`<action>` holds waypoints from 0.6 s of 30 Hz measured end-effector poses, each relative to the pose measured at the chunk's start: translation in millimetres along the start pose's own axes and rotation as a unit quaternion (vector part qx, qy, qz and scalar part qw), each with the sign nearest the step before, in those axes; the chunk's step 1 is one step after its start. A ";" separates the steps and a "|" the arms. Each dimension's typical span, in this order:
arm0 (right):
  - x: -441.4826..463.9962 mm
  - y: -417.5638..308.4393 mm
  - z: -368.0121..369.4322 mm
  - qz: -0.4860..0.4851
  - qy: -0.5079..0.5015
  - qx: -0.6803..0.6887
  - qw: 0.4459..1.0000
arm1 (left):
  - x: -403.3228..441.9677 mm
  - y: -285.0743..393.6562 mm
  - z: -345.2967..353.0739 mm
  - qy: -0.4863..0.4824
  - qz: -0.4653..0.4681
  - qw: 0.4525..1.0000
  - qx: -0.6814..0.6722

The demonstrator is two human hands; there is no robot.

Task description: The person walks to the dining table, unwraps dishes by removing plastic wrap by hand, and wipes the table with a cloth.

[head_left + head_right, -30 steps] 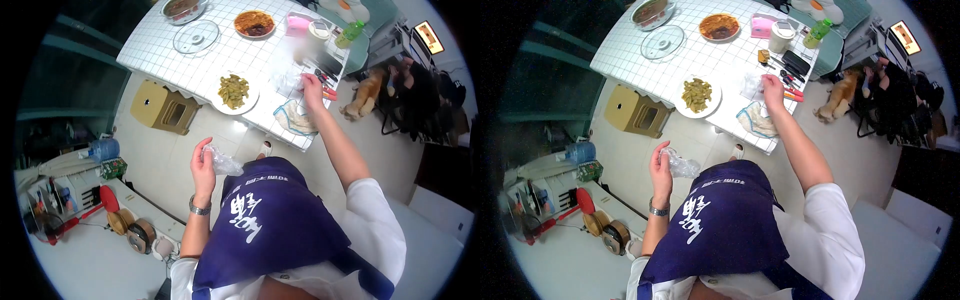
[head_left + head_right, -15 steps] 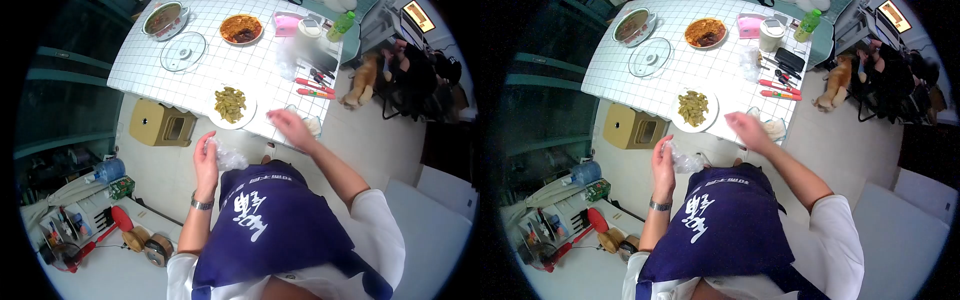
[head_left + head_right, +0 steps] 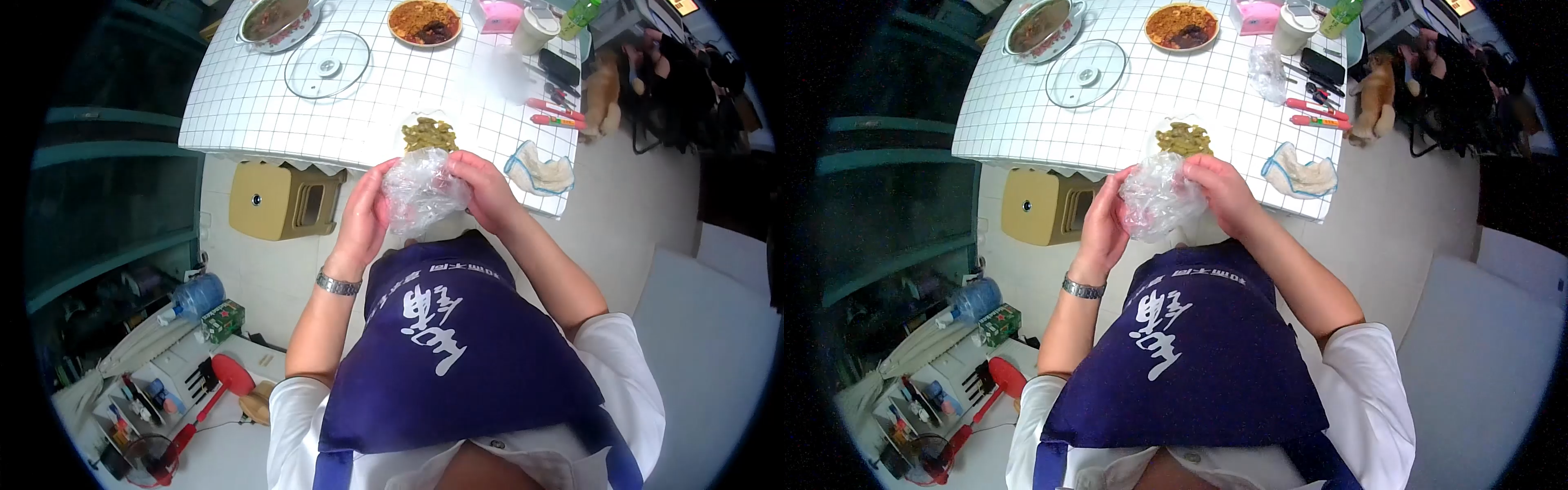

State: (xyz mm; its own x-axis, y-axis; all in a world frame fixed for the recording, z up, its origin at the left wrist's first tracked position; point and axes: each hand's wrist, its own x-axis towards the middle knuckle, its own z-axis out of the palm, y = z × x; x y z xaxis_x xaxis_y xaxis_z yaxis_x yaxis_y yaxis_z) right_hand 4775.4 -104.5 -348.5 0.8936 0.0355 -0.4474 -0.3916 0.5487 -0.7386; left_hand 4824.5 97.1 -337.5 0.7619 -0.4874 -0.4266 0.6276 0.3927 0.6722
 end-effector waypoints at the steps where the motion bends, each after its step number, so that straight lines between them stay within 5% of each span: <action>1: 2.1 1.6 6.2 -0.008 -0.018 0.041 0.999 | -0.8 5.6 -7.2 -0.001 -0.006 1.000 0.000; 4: 9.4 11.6 15.0 -0.009 -0.038 0.112 0.993 | 0.9 16.7 -32.0 -0.067 -0.126 0.989 -0.043; 7: 8.2 15.2 20.7 0.020 -0.049 0.147 0.988 | 5.9 12.2 -57.4 -0.053 -0.219 0.972 0.071; 9: 2.2 12.9 22.2 0.037 -0.057 0.151 0.986 | 11.8 13.7 -68.9 -0.206 -0.298 0.923 -0.132; 11: -9.7 14.9 17.6 0.143 0.007 0.134 0.981 | 8.5 19.2 -60.9 -0.167 -0.253 0.944 -0.131; 15: -22.4 41.1 -28.9 0.168 0.058 0.068 0.982 | 31.2 -1.5 -100.0 -0.135 -0.141 0.950 -0.242; 18: -30.0 54.7 -65.7 0.174 0.008 -0.029 0.984 | 43.1 -10.6 -106.7 -0.071 -0.097 0.952 -0.280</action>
State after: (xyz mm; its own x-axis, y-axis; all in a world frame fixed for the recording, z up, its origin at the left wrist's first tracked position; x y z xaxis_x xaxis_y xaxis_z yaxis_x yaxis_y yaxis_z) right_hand 4712.8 -130.5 -408.6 0.7004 0.1992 -0.6854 -0.6852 0.4564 -0.5676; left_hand 4867.8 155.2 -427.5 0.6187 -0.6785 -0.3961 0.7715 0.6199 0.1431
